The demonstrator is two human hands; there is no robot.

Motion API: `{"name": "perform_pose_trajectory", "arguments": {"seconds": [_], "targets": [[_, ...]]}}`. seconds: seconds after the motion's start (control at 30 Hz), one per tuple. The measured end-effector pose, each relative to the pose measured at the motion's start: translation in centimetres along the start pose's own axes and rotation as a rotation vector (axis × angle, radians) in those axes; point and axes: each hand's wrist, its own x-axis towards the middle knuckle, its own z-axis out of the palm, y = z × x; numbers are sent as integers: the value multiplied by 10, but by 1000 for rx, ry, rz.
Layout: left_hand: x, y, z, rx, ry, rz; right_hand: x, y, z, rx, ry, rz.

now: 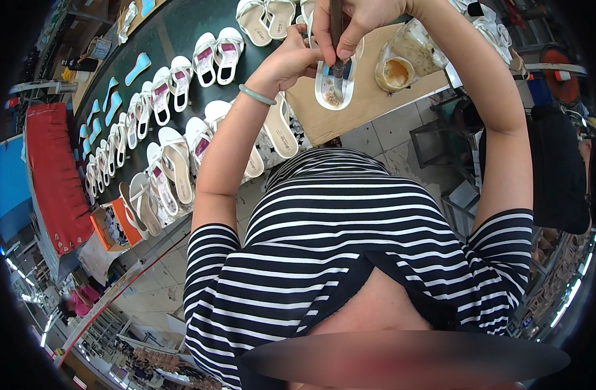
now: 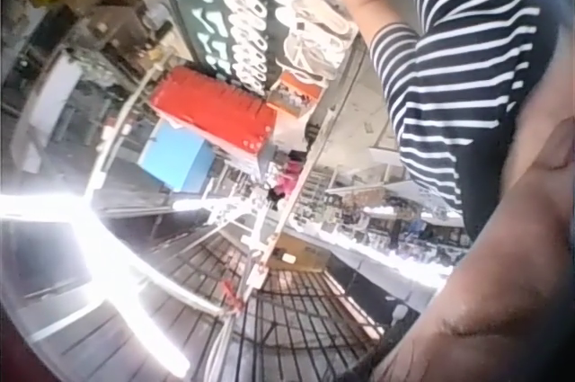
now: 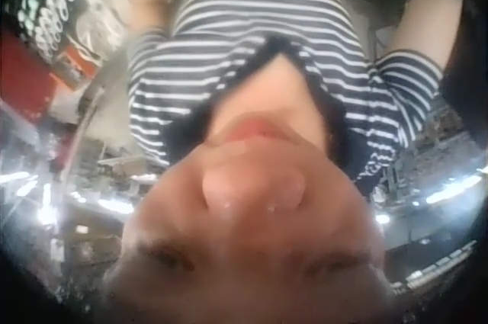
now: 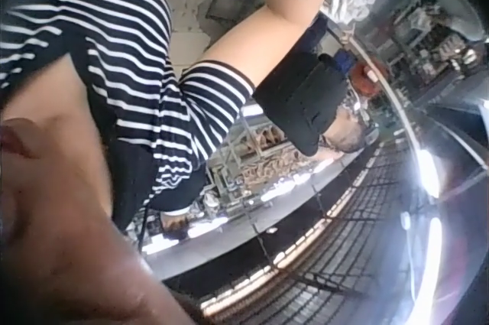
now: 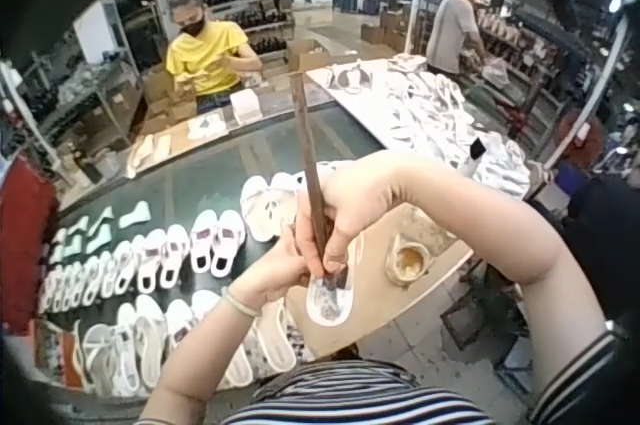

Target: Applying adhesive and assembling insoles and outsoles of white shoes at a production line workbench.

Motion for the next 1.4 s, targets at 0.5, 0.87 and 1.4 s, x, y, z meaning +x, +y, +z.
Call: {"name": "perform_pose_trajectory", "arguments": {"seconds": [0.5,0.87,1.4], "targets": [[-6,3,7,-2,-12,-42,17,6,8,192,-83,365],[-5,-1,7,40,-40,-18,14,9,-2,268,-199,222],[-24,9,12,-93,-108,-67,3,-33,27,-759,42,-53]]}}
